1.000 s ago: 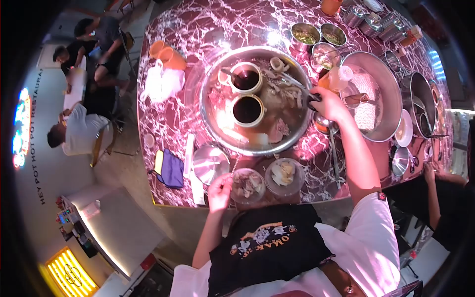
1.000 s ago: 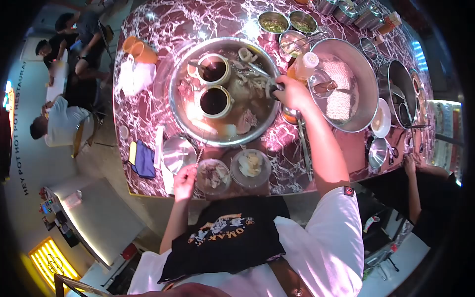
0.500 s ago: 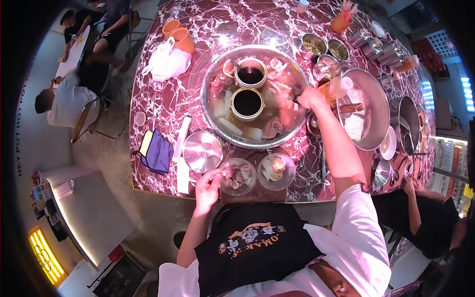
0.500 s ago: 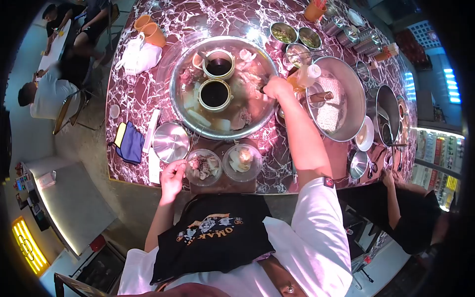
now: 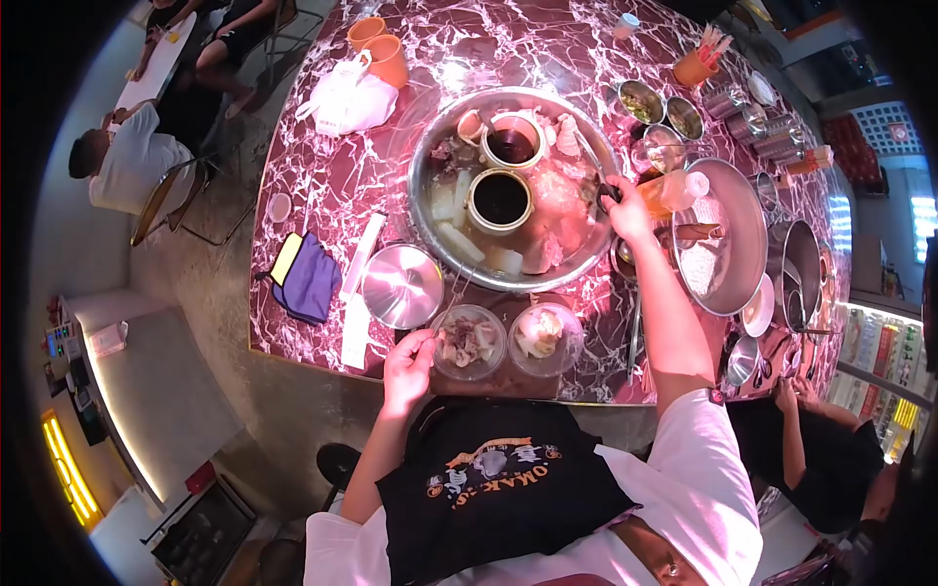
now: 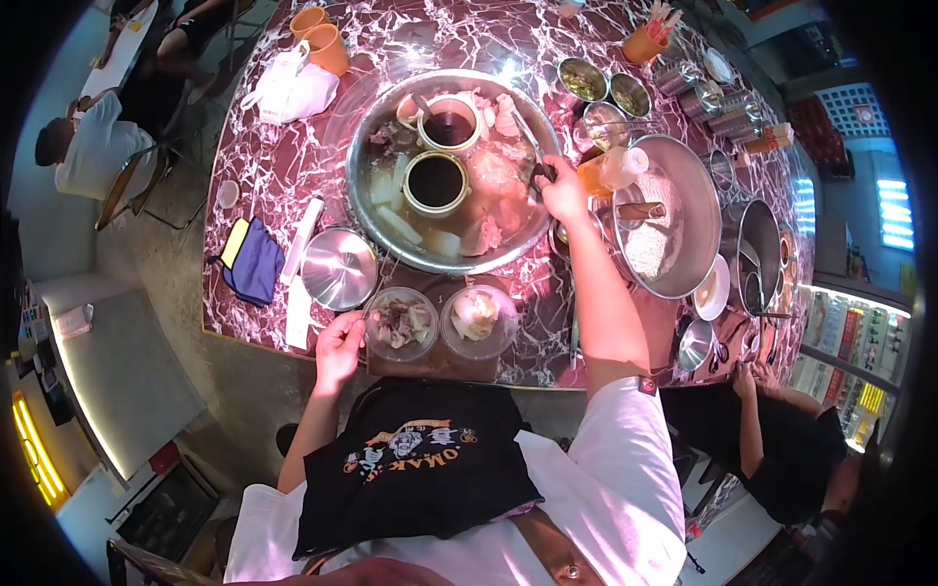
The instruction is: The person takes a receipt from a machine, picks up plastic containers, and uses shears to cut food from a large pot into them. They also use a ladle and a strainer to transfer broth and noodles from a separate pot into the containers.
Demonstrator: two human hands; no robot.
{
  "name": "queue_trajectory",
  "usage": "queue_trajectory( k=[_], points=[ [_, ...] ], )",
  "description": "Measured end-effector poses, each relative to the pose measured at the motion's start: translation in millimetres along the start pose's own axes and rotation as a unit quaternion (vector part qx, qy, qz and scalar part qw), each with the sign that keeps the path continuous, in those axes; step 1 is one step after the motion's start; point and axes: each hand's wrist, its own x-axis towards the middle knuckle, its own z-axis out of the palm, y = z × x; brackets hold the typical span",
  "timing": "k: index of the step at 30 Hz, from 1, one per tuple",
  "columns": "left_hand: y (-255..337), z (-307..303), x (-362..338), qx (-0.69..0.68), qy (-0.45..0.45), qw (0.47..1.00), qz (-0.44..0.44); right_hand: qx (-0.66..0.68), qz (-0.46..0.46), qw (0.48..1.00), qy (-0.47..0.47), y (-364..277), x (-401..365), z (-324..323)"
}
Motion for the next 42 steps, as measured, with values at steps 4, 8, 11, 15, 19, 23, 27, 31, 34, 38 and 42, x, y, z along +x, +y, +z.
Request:
queue_trajectory(
  k=[4, 8, 11, 15, 19, 23, 27, 31, 34, 38, 42],
  points=[
    [-4.3, -1.3, 3.8, 0.018, -0.006, 1.000, 0.005, 0.174, 0.033, 0.984, 0.029, 9.8, -35.1, 7.8],
    [-2.9, -0.7, 5.7, 0.053, -0.009, 0.998, 0.022, 0.217, 0.017, 0.974, 0.059, 2.0, -84.1, -2.7],
    [13.1, 3.5, 4.2, 0.070, -0.018, 0.997, 0.022, 0.237, 0.036, 0.968, 0.067, -11.5, -119.3, -15.9],
    [24.6, 6.1, 2.3, 0.087, -0.028, 0.994, 0.060, 0.153, 0.169, 0.974, -0.018, -13.2, -138.4, -45.2],
    [22.0, 2.1, -0.3, 0.074, -0.026, 0.994, 0.075, -0.190, 0.169, 0.964, -0.082, -63.5, -153.9, -75.7],
    [24.6, -6.8, -6.1, 0.066, -0.030, 0.997, 0.026, -0.334, 0.167, 0.923, -0.090, -126.8, -159.8, -93.3],
    [1.1, -11.5, -7.4, 0.050, -0.023, 0.998, 0.037, -0.262, 0.134, 0.954, -0.065, -120.9, -112.8, -76.6],
    [6.2, -7.1, -12.7, 0.036, 0.001, 0.999, 0.030, -0.191, 0.144, 0.967, -0.084, -73.1, -26.6, -21.5],
    [10.7, -7.7, -13.9, 0.049, 0.003, 0.999, 0.019, -0.159, 0.134, 0.974, -0.092, -44.0, 11.4, 11.1],
    [8.4, -3.5, -12.0, 0.033, 0.007, 0.999, 0.020, -0.066, 0.059, 0.994, -0.069, -25.3, -4.1, 5.7],
    [13.6, 2.5, -5.9, 0.033, -0.017, 0.999, 0.019, 0.071, 0.030, 0.996, -0.043, 7.2, -28.3, -23.2]
  ],
)
